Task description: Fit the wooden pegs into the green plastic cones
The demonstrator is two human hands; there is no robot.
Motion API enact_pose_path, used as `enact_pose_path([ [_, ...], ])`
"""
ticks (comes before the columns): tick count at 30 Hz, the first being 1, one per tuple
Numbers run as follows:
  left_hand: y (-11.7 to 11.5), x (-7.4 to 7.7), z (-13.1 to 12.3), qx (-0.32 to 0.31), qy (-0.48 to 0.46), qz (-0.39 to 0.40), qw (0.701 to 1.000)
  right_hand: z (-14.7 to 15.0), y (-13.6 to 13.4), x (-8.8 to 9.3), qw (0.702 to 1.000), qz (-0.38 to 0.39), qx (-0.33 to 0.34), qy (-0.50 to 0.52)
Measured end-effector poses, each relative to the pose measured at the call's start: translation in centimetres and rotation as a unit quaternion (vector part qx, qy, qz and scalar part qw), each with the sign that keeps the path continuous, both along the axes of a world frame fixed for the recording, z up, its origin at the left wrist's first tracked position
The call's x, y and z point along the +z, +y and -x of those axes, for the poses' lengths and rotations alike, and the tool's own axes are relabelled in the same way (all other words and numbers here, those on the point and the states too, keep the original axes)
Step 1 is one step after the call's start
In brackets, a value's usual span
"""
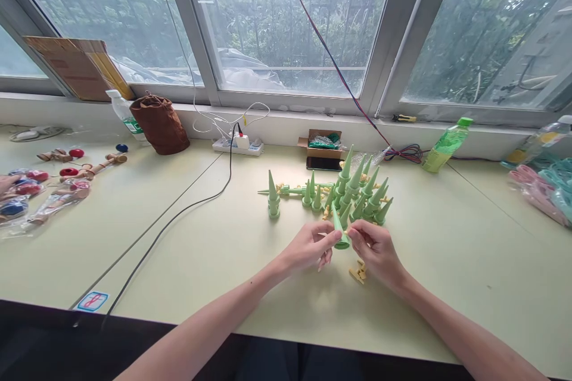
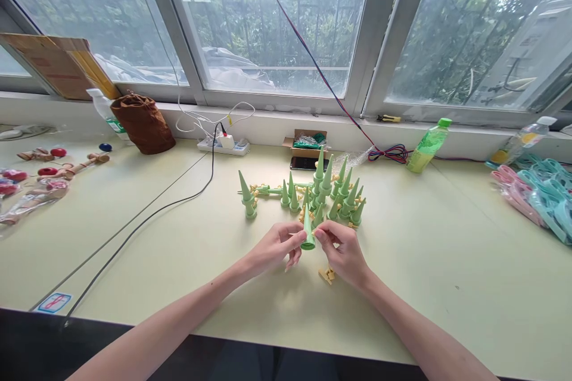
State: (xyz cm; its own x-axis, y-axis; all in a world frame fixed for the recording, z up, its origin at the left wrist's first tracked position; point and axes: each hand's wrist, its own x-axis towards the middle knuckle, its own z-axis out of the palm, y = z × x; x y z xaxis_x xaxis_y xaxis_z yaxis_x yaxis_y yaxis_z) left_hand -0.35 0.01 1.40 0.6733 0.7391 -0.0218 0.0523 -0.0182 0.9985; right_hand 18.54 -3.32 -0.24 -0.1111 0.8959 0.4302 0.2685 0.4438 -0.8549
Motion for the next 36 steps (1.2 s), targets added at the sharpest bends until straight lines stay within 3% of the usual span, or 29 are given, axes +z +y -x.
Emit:
enact_pose_path([
  [5, -0.1, -0.2, 0.1, 0.007, 0.017, -0.052, 0.998, 0.0, 0.0, 0.1, 1.000, -0.002, -0.004, -0.020],
  [8, -0.2, -0.3, 0.1, 0.030, 0.032, -0.124, 0.991, 0.0, 0.0, 0.1, 1.000, 0.006, -0.007, -0.022],
  [13, -0.2, -0.8, 0.0, 0.050, 0.043, -0.270, 0.961, 0.1, 0.0, -0.2, 0.999, 0.027, -0.009, -0.019],
  [19, -0.6, -1.1, 0.1, 0.048, 0.075, -0.379, 0.921, 0.2, 0.0, -0.4, 0.997, 0.069, 0.000, 0.022],
  [22, -0.6, -1.2, 0.0, 0.066, 0.087, -0.397, 0.911, 0.3, 0.0, -0.4, 0.996, 0.081, -0.001, 0.036],
  [26, -0.4, -1.1, -0.3, 0.127, 0.072, -0.338, 0.930, 0.3, 0.1, -0.5, 0.995, 0.080, -0.026, 0.053],
  [29, -0.2, -0.8, -0.4, 0.150, 0.053, -0.237, 0.959, 0.1, 0.1, -0.5, 0.996, 0.054, -0.056, 0.050],
  [33, -0.1, -0.1, -0.5, 0.080, 0.024, -0.054, 0.995, -0.1, 0.2, -0.4, 0.998, 0.017, -0.066, 0.020],
  [36, -0.2, 0.3, -0.5, 0.029, 0.009, 0.016, 0.999, -0.1, 0.1, -0.2, 0.999, 0.003, -0.042, -0.006],
])
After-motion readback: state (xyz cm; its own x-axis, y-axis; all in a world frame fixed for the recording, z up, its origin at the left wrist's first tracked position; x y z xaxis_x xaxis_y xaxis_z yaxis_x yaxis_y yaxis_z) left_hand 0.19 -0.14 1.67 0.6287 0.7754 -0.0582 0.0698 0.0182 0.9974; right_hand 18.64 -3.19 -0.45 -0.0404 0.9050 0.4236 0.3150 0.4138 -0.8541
